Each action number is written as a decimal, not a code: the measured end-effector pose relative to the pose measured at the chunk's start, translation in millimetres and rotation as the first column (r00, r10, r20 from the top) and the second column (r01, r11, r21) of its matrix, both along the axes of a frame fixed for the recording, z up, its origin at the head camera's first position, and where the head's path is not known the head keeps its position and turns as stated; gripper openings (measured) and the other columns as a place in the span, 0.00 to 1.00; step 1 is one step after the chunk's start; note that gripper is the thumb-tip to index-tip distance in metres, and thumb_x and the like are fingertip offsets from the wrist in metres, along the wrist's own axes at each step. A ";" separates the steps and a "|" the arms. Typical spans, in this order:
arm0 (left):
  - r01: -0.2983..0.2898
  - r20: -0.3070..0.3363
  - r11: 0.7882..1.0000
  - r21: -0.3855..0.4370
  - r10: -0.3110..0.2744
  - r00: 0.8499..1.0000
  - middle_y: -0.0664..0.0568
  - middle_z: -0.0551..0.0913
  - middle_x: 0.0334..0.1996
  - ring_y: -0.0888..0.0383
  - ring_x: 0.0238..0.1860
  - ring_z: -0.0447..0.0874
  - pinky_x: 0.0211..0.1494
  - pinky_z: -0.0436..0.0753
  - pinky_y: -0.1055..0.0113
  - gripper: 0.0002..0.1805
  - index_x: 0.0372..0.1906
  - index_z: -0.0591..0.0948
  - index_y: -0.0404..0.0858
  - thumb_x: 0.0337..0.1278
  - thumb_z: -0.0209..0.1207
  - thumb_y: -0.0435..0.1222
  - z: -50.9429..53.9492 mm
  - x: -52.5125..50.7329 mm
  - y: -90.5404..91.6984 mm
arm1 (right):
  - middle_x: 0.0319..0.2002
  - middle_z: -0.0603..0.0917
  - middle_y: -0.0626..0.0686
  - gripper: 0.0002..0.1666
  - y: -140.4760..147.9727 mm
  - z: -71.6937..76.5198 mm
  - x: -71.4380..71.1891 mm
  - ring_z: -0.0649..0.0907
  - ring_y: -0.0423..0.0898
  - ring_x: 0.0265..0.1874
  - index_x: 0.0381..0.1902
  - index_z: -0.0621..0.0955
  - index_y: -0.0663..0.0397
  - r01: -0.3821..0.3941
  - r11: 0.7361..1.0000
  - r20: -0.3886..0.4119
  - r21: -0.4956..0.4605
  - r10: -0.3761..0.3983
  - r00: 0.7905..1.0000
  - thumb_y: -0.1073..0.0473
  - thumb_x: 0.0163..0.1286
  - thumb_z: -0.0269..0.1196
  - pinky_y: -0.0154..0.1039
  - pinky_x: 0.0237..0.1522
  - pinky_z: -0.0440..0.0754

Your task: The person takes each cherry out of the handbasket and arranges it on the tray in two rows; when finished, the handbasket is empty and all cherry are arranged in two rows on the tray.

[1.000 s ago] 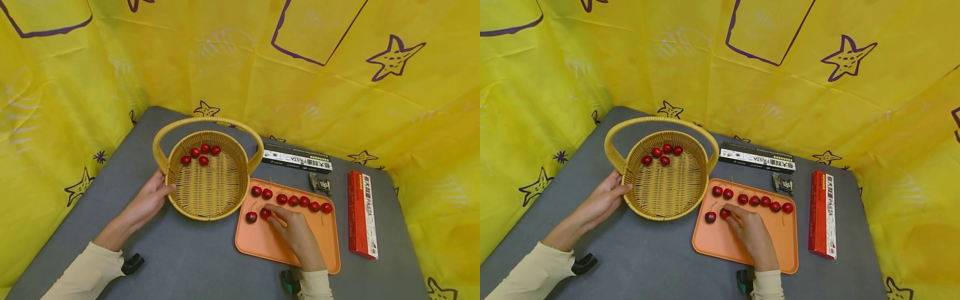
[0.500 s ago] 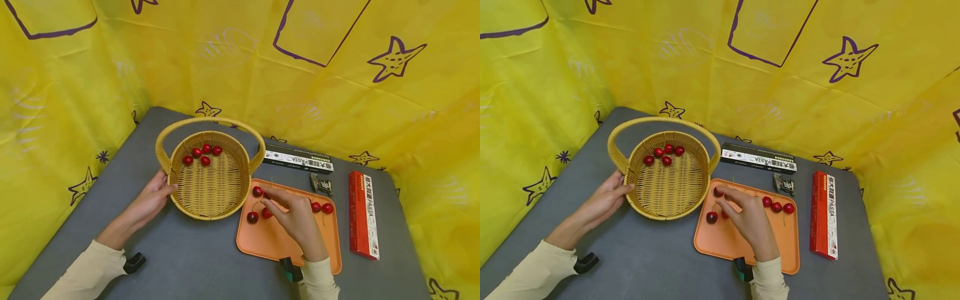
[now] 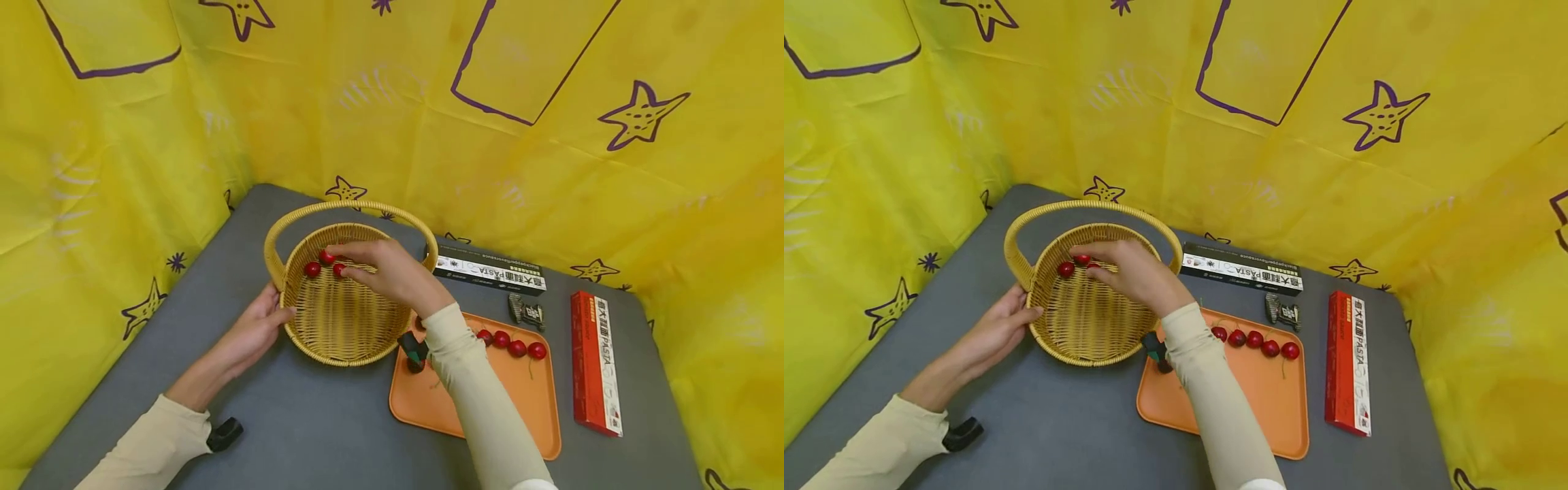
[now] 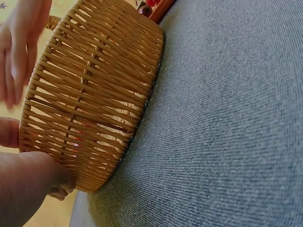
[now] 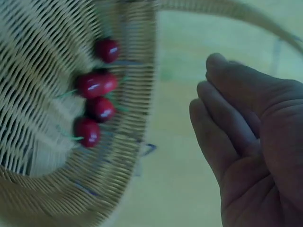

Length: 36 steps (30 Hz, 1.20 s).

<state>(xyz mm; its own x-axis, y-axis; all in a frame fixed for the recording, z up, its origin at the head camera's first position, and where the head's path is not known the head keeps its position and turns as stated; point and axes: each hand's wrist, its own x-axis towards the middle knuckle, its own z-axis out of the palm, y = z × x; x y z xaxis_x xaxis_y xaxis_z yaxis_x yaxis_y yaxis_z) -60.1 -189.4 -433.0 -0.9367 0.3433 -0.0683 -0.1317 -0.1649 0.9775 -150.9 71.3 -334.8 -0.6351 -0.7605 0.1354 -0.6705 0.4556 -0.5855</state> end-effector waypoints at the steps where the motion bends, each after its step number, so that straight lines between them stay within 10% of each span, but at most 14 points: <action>1: 0.000 -0.001 1.000 0.000 0.000 1.000 0.38 0.39 0.86 0.41 0.84 0.37 0.84 0.47 0.51 0.43 0.85 0.31 0.36 0.78 0.39 0.22 -0.2 0.1 -0.2 | 0.65 0.85 0.45 0.25 -5.6 -4.3 -8.0 0.85 0.35 0.57 0.72 0.81 0.44 -0.019 1.000 0.012 0.024 0.019 1.000 0.56 0.79 0.65 0.38 0.59 0.82; 9: -0.002 -0.001 1.000 0.014 0.002 1.000 0.37 0.39 0.85 0.40 0.84 0.37 0.84 0.50 0.52 0.42 0.85 0.31 0.36 0.79 0.39 0.22 -2.0 -0.1 -0.1 | 0.60 0.88 0.51 0.23 -41.4 -41.5 -38.6 0.86 0.41 0.46 0.67 0.84 0.52 -0.072 0.993 0.083 0.096 0.064 0.994 0.58 0.77 0.68 0.36 0.50 0.82; 19: 0.002 0.002 1.000 0.028 -0.002 1.000 0.38 0.39 0.86 0.41 0.85 0.36 0.84 0.51 0.56 0.42 0.85 0.32 0.36 0.79 0.39 0.22 -2.0 0.0 0.4 | 0.57 0.89 0.51 0.22 -64.6 -62.3 -40.6 0.87 0.42 0.57 0.64 0.86 0.54 0.109 0.991 0.141 0.082 -0.120 0.983 0.57 0.74 0.70 0.30 0.56 0.82; 36: 0.015 -0.011 1.000 0.018 -0.015 1.000 0.39 0.35 0.86 0.41 0.85 0.33 0.84 0.50 0.61 0.44 0.85 0.29 0.37 0.79 0.40 0.22 -3.5 1.0 -2.2 | 0.52 0.91 0.48 0.15 -84.6 -79.5 -33.9 0.87 0.37 0.50 0.56 0.90 0.51 0.117 0.985 0.053 0.127 -0.125 0.991 0.64 0.73 0.69 0.26 0.53 0.79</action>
